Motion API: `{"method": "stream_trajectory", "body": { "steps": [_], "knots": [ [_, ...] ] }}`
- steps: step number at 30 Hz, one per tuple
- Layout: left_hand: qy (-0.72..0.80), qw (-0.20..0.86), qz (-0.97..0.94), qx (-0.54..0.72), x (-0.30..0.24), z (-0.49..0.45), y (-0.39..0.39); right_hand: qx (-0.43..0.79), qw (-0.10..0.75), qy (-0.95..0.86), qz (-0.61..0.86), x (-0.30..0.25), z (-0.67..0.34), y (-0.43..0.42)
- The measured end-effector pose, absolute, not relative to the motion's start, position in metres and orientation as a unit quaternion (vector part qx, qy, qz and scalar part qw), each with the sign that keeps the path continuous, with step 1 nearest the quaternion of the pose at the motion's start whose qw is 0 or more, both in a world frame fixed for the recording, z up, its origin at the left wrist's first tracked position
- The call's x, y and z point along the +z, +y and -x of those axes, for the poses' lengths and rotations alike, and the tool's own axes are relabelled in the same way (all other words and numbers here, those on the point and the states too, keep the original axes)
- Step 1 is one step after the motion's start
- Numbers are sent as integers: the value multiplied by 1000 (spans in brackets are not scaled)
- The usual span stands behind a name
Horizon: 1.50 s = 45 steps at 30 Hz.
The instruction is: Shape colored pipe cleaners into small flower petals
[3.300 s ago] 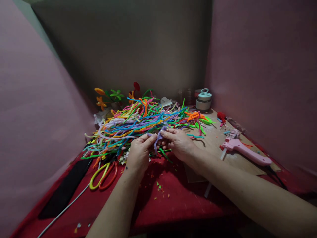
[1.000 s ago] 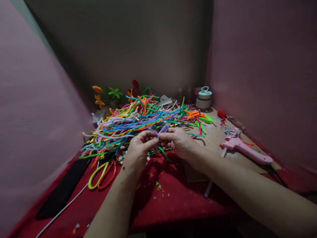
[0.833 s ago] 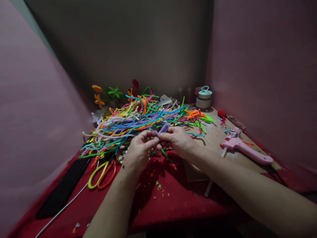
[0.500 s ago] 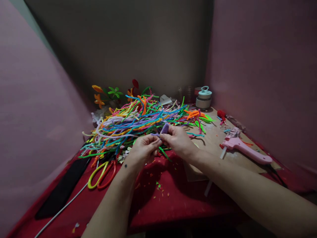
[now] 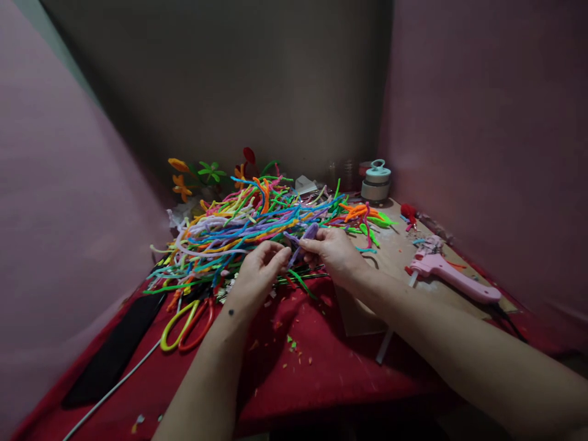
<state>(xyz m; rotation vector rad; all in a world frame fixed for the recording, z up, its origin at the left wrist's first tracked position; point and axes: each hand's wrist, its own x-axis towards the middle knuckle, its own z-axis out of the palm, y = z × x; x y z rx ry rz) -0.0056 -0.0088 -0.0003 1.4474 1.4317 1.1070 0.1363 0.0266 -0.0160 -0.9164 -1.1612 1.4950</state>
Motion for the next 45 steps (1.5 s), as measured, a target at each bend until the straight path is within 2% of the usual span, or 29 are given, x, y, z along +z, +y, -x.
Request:
{"method": "stream_trajectory", "body": {
  "steps": [3,7,17,21,26,28,31,34,38,42,45],
  "knots": [
    [540,356,-579,496,-1,3,-9,658,459,-477,360,-15,-136,24],
    [558,329,-566,510,-2,-1,-12,693,434,-468,336,-16,-134,22],
    [590,250,-590,492,-4,2,-10,688,441,-460,346,-21,-130,24],
    [594,126,-649,459,-13,1,-13,692,448,-443,353,-21,-127,23],
    [487,-146,-777,371,-18,-2,-16,692,465,-429,346,-22,-126,21],
    [456,-174,-806,335,-16,-1,-15,688,474,-430,342,-24,-126,22],
    [450,-98,-822,336,-9,2,-15,675,486,-436,343,-25,-126,24],
    [474,116,-774,403,0,7,-16,663,493,-458,329,-23,-128,24],
    [512,374,-590,500,3,15,-13,641,496,-494,316,-20,-129,22],
    [493,555,-514,431,-3,20,-6,635,508,-513,276,-20,-128,20],
    [470,600,-501,411,-4,21,-6,608,508,-546,271,-19,-128,18]
  ]
}}
